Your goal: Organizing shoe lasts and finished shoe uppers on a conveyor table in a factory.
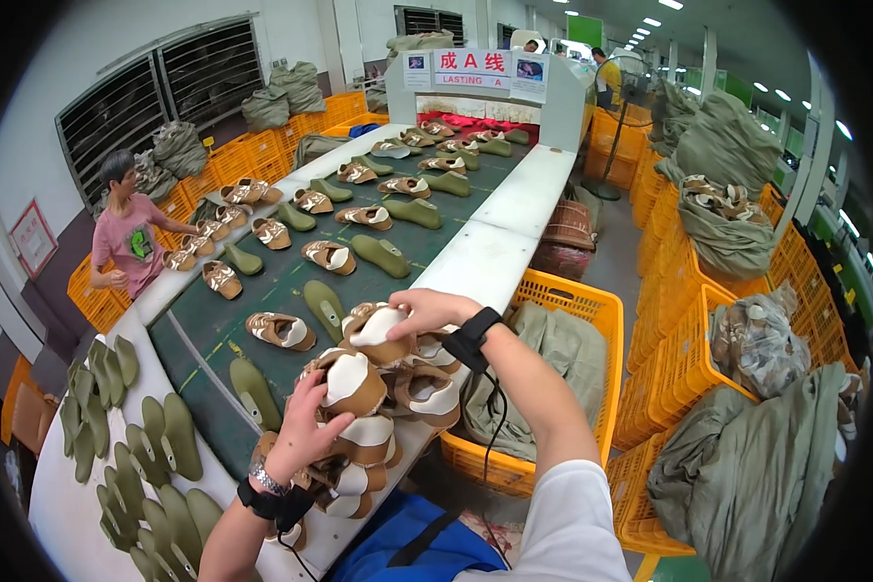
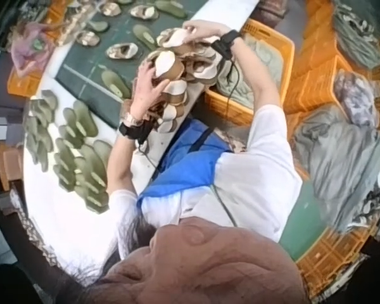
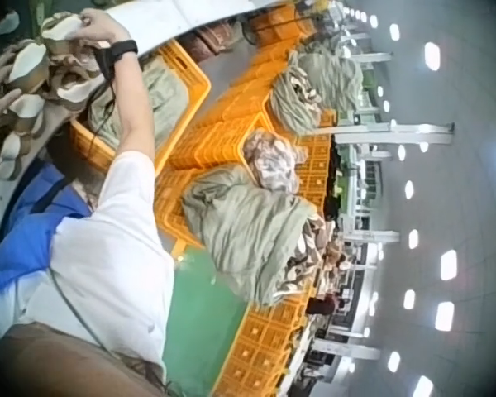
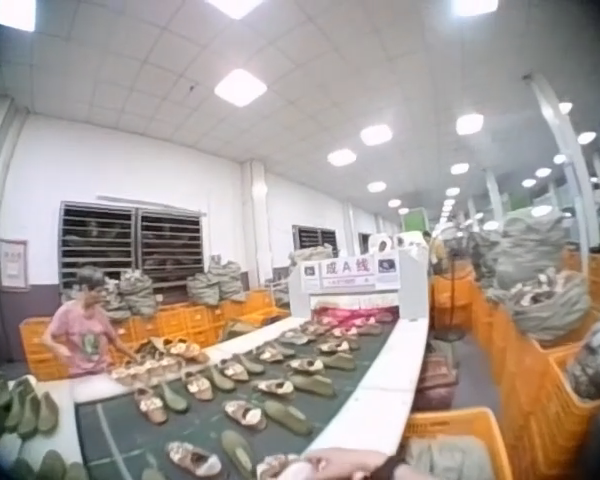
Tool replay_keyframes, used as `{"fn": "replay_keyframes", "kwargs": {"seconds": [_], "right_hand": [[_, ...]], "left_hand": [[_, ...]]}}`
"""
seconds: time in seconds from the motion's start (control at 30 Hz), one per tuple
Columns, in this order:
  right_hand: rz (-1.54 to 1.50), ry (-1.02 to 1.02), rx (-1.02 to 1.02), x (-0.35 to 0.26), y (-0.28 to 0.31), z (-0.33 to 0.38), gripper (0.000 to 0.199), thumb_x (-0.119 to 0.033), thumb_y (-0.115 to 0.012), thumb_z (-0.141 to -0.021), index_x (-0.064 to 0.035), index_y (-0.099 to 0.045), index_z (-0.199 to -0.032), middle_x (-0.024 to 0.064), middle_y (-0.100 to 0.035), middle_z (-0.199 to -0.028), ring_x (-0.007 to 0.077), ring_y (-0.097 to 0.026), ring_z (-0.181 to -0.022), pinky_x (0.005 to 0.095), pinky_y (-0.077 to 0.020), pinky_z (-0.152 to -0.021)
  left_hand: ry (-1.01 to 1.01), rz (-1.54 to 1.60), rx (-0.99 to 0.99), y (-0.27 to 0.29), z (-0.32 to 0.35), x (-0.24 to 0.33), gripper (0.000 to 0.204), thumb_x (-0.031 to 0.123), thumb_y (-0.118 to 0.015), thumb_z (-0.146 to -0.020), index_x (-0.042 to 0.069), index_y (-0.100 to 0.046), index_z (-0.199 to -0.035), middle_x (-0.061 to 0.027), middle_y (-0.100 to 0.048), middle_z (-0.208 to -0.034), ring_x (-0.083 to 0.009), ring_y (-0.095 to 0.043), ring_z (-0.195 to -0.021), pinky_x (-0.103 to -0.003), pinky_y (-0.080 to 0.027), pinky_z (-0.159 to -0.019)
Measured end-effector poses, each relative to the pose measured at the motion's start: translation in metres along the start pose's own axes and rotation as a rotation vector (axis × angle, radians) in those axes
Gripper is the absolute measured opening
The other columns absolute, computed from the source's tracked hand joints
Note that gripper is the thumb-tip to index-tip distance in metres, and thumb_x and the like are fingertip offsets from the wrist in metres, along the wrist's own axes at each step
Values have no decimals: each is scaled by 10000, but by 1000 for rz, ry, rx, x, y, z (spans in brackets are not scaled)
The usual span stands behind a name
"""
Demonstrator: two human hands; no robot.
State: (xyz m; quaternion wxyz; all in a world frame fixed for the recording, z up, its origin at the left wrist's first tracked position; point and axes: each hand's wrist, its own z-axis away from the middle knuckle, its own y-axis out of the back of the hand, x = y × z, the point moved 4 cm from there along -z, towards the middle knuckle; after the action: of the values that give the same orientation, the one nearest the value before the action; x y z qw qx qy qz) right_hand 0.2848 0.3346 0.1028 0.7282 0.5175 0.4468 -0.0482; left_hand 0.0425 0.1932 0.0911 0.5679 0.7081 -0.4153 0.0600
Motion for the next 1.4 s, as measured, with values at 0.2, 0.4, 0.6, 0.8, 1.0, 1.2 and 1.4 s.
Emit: {"fn": "replay_keyframes", "kwargs": {"seconds": [0.2,0.4,0.6,0.8,1.0,1.2,1.4], "right_hand": [[-210,-26,56,24,17,45,390,-246,-747,-707,-59,-544,-982,33,-578,-892,131,-519,-839,279,-434,-766],[-120,-103,-56,45,-10,46,417,-88,-662,-664,-78,-530,-1059,65,-585,-965,170,-541,-915,299,-434,-805],[1,-109,64,58,-24,40,504,-14,-566,-715,-71,-495,-1211,112,-554,-1122,229,-507,-1067,323,-402,-932],[150,122,417,-8,-29,60,446,-76,-578,-792,-35,-494,-1229,169,-533,-1169,336,-517,-1088,356,-420,-939],[17,162,369,-54,-59,63,403,-120,-611,-825,-16,-515,-1203,177,-541,-1196,321,-520,-1112,358,-427,-939],[-710,287,247,-144,-84,68,751,-176,-678,-814,-61,-250,-1421,128,-415,-1352,235,-464,-1187,368,-414,-957],[-579,388,113,-201,-121,56,971,-104,-725,-726,-79,-91,-1461,142,-250,-1438,190,-309,-1292,316,-316,-1045]], "left_hand": [[-89,102,30,14,0,11,346,-4,-622,-662,-31,-499,-985,-244,-442,-1266,-427,-408,-1189,-427,-365,-1001],[-274,-129,-10,-2,9,31,207,-73,-496,-722,4,-485,-913,-255,-454,-1250,-431,-454,-1143,-446,-403,-961],[-286,-132,59,5,12,36,152,-19,-535,-723,16,-484,-861,-241,-473,-1234,-404,-490,-1112,-438,-449,-891],[-476,-305,314,35,41,52,154,38,-614,-664,57,-533,-793,-182,-585,-1111,-356,-584,-995,-424,-496,-819],[-535,-274,439,58,66,51,194,3,-643,-619,37,-533,-776,-178,-593,-1034,-367,-597,-912,-449,-519,-753],[-500,-321,530,78,88,39,190,-10,-647,-602,27,-547,-760,-188,-589,-1000,-374,-597,-874,-446,-527,-717],[-411,-285,536,90,107,27,231,-68,-619,-665,24,-579,-873,-226,-562,-1093,-408,-594,-958,-407,-533,-752]]}}
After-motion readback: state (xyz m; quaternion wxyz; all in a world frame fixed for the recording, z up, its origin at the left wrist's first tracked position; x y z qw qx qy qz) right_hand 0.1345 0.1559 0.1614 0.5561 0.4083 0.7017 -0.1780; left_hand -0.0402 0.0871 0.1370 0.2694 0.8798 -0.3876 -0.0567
